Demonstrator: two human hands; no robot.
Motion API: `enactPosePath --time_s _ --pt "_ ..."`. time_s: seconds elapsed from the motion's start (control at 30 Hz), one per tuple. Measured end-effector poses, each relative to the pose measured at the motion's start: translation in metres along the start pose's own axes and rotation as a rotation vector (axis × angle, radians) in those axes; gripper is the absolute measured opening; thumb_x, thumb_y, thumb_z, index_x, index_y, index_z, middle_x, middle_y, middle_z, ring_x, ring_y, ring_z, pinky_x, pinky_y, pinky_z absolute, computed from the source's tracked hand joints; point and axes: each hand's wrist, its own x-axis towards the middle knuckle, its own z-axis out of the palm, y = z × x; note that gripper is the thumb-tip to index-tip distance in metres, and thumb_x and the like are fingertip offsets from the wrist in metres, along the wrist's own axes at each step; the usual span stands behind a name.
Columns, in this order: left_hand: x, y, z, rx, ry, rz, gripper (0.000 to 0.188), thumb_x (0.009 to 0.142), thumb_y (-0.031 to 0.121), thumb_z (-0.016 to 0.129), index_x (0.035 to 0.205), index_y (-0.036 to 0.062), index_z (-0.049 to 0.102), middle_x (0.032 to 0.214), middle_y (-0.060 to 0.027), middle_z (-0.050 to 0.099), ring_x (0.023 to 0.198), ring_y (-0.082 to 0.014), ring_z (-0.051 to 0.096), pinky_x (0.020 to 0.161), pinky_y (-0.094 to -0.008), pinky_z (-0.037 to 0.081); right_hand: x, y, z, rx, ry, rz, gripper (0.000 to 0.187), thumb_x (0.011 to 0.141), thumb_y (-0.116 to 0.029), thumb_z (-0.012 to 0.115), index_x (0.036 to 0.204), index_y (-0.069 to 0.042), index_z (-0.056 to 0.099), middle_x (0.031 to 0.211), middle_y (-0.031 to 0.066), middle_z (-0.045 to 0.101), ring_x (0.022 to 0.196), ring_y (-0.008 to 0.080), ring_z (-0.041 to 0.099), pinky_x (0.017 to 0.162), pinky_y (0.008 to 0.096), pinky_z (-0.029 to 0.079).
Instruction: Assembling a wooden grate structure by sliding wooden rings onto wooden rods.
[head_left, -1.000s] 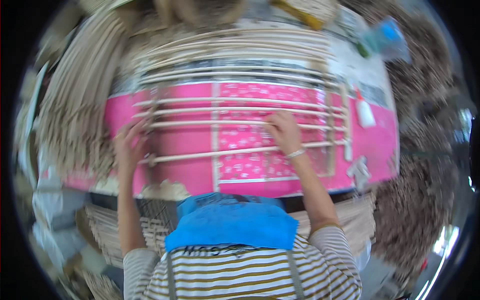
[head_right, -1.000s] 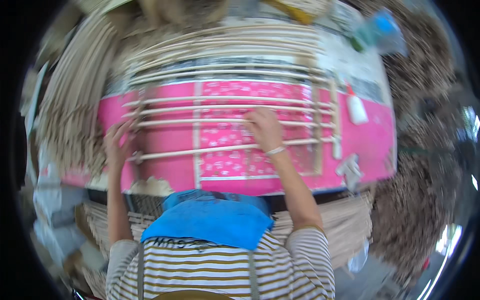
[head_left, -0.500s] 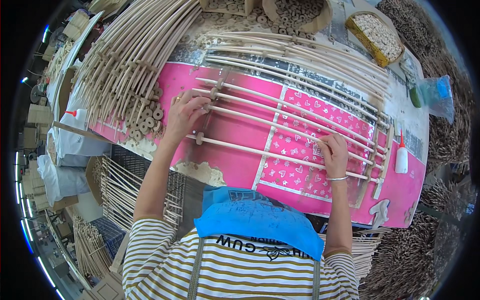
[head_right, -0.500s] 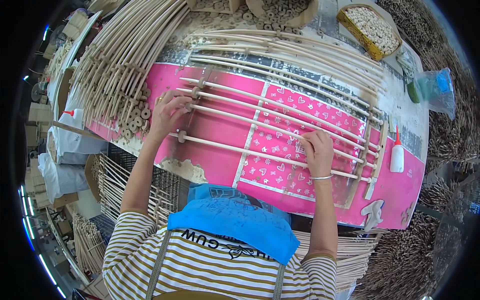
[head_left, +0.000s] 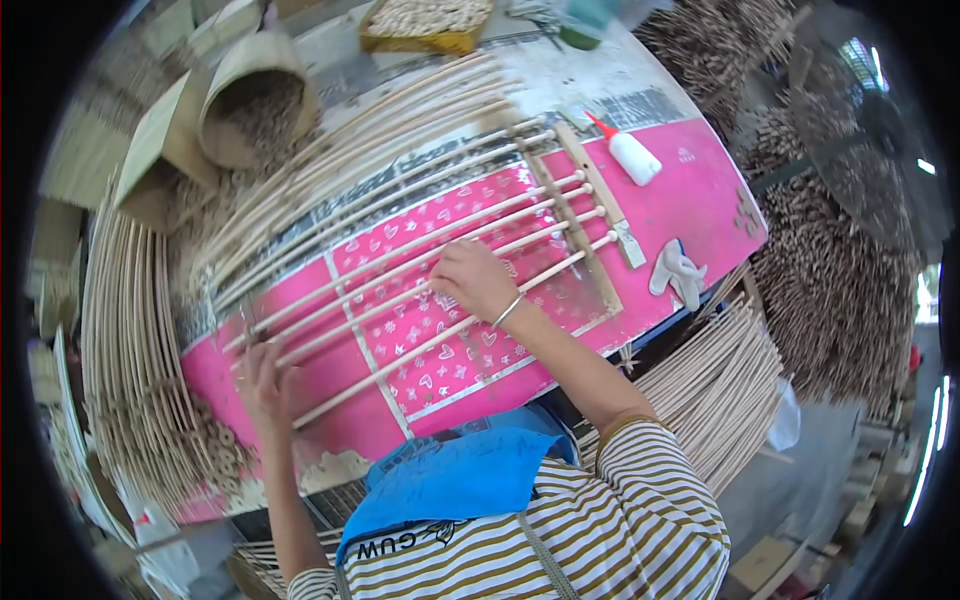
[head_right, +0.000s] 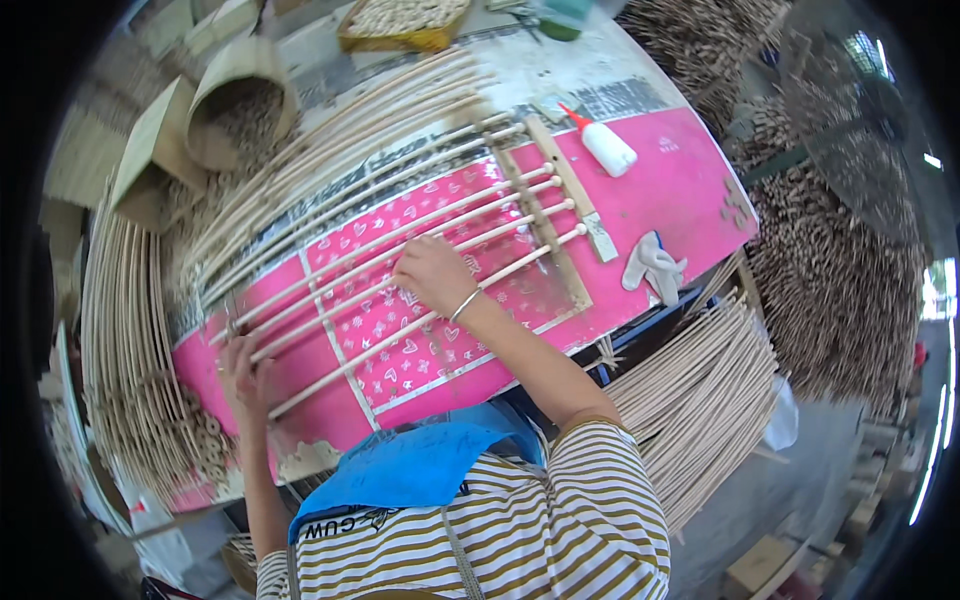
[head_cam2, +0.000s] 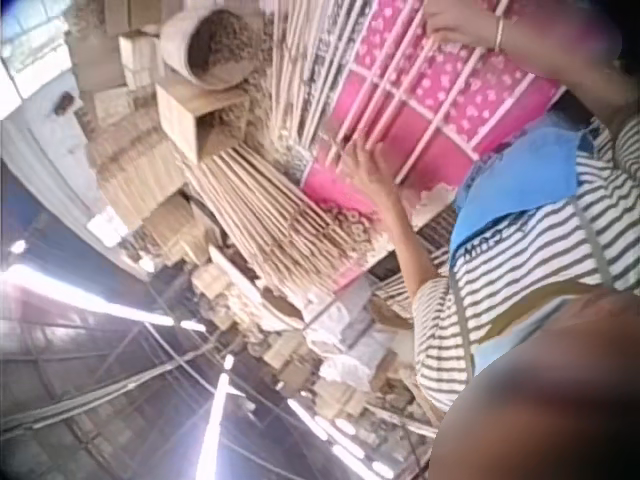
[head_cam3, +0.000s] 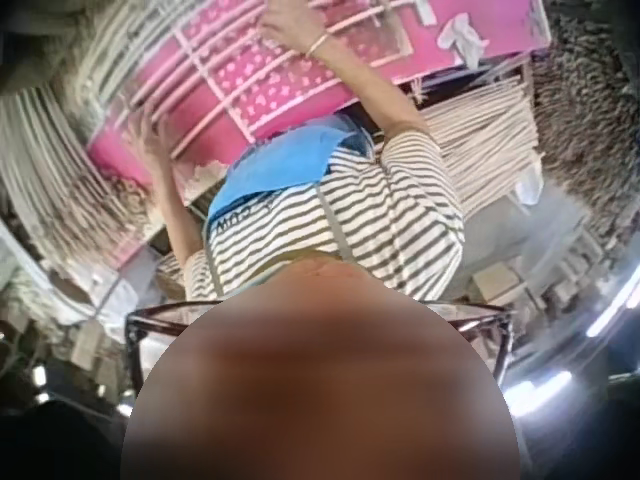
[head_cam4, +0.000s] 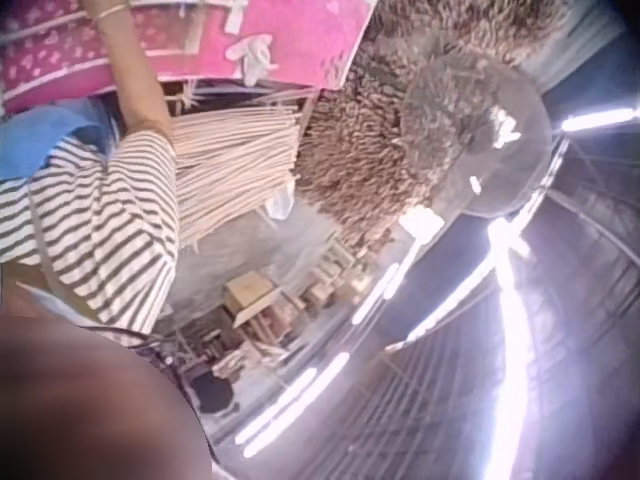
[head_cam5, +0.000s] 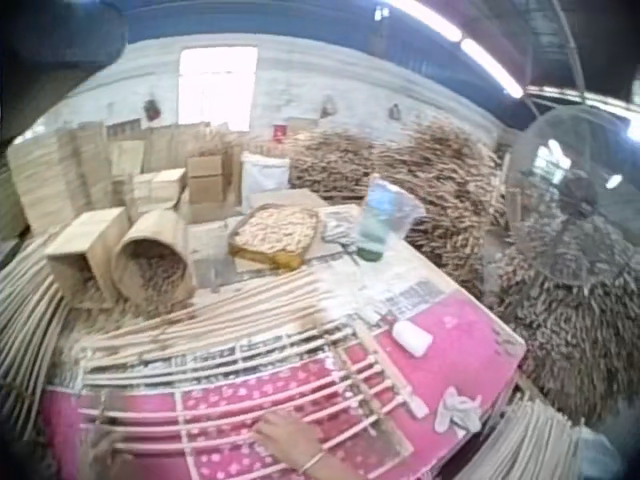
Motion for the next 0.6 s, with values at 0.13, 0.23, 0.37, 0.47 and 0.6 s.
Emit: enactPosePath --time_s 0.13,0.23,0.37,0.47,0.6 --pt "0.032 0.065 0.031 0.002 -0.133 0.199 0.055 0.085 0.007 0.077 0.140 0.0116 0.069 0.126 -0.0114 0.066 0.121 -0.0342 0.060 0.105 -0.0492 0.043 -0.006 0.001 -0.001 -0.025 0.017 0.053 0.018 0.090 -0.027 0.076 0.088 -0.009 0.072 0.096 0.0078 0.064 0.100 0.0294 0.063 0.089 0.0450 0.050" --pt "0.040 0.081 0.049 0.006 -0.184 0.261 0.053 0.088 0.009 0.075 0.140 0.0125 0.069 0.127 -0.0112 0.065 0.118 -0.0335 0.060 0.102 -0.0470 0.044 -0.005 -0.002 0.002 -0.027 0.014 0.030 0.015 0.089 -0.025 0.076 0.093 -0.010 0.074 0.100 0.0065 0.066 0.102 0.0294 0.064 0.091 0.0454 0.051" --pt "0.046 0.089 0.062 -0.030 -0.181 0.271 0.049 0.090 0.008 0.072 0.138 0.0118 0.070 0.124 -0.0119 0.066 0.115 -0.0332 0.062 0.099 -0.0456 0.046 -0.013 -0.005 -0.038 -0.011 0.134 0.100 0.022 0.087 -0.019 0.077 0.108 -0.011 0.075 0.107 0.0082 0.069 0.108 0.0307 0.065 0.096 0.0455 0.052" --pt "0.051 0.095 0.065 -0.073 -0.183 0.260 0.046 0.091 0.006 0.071 0.137 0.0106 0.070 0.120 -0.0122 0.066 0.112 -0.0333 0.062 0.096 -0.0451 0.047 -0.035 0.033 -0.095 -0.136 0.293 0.164 0.029 0.084 -0.015 0.079 0.113 -0.011 0.075 0.107 0.0092 0.070 0.106 0.0325 0.066 0.094 0.0455 0.053" --pt "0.054 0.097 0.072 -0.138 -0.184 0.267 0.039 0.092 0.002 0.069 0.130 0.0076 0.073 0.109 -0.0124 0.064 0.105 -0.0327 0.062 0.092 -0.0444 0.048 -0.061 0.070 -0.154 -0.284 0.271 0.336 0.033 0.081 -0.012 0.080 0.114 -0.013 0.076 0.108 0.0065 0.069 0.107 0.0309 0.065 0.094 0.0452 0.050"
